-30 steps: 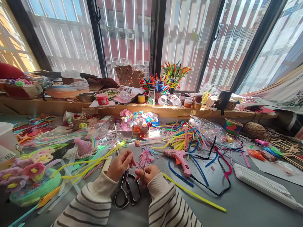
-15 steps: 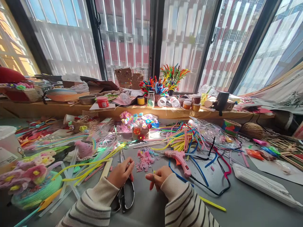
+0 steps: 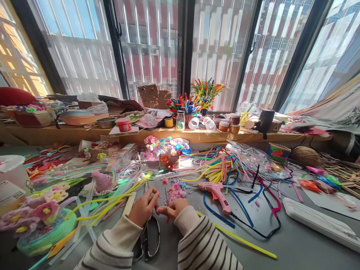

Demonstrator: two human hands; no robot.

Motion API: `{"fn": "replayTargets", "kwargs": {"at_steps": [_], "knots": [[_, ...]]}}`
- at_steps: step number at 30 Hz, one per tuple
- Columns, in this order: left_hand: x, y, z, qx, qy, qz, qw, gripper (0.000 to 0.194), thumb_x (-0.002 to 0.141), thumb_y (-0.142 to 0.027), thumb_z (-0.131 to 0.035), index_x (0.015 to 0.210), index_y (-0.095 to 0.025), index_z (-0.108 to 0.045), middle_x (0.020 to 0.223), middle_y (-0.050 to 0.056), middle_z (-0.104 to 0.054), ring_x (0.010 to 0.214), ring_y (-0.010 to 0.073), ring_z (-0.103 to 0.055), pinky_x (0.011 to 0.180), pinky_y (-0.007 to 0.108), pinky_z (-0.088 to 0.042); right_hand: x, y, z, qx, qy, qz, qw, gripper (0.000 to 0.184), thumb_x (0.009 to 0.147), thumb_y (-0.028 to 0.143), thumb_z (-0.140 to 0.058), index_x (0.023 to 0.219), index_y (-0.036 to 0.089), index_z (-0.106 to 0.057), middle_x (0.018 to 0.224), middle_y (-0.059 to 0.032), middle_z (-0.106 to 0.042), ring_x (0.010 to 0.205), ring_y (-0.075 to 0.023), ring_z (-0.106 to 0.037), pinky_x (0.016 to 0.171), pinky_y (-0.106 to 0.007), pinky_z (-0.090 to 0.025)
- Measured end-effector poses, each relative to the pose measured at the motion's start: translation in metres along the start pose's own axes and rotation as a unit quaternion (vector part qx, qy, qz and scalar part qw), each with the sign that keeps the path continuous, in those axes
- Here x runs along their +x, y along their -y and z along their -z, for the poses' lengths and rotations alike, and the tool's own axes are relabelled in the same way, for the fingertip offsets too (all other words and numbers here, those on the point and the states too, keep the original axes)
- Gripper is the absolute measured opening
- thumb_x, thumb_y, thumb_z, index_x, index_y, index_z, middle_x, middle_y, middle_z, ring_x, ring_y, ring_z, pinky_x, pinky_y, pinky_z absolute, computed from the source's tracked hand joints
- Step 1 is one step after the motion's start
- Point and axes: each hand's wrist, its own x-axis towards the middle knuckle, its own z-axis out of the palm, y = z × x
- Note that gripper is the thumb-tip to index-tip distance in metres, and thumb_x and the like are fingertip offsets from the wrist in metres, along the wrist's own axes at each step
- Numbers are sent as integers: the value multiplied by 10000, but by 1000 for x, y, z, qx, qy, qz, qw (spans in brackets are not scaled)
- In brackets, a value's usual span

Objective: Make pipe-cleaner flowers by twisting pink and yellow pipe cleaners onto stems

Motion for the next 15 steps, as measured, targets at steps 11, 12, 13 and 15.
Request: {"fn": "replayTargets", "kwargs": {"at_steps": [11,12,13,15], "knots": [[-1,-6,1,-43,-16,-25,999,155,746,-343,-349,703,-201,-394,463,-35,-541,452,141,-528,492,245,-378,5,6,-7,-10,-3,34,999,401,685,450,-510,519,119,-665,348,34,-404,361,-54,-342,370,-177,-214],[-1,-5,1,-44,-13,-26,999,154,747,-342,-350,706,-200,-395,464,-36,-540,453,140,-527,493,245,-379,6,6,-7,-15,-10,35,999,395,677,448,-522,510,119,-663,344,36,-401,362,-54,-343,372,-177,-213],[-1,-5,1,-45,-11,-28,999,152,747,-340,-351,709,-200,-396,462,-37,-537,451,139,-524,492,245,-379,6,5,-7,-20,-16,35,999,388,669,445,-533,502,119,-661,340,38,-398,361,-53,-341,373,-177,-211],[-1,-4,0,-50,-7,-33,998,146,747,-335,-354,712,-200,-399,460,-38,-533,445,137,-516,485,243,-377,7,3,-8,-24,-26,31,999,384,658,445,-545,489,118,-656,334,40,-393,354,-51,-328,366,-179,-201]]}}
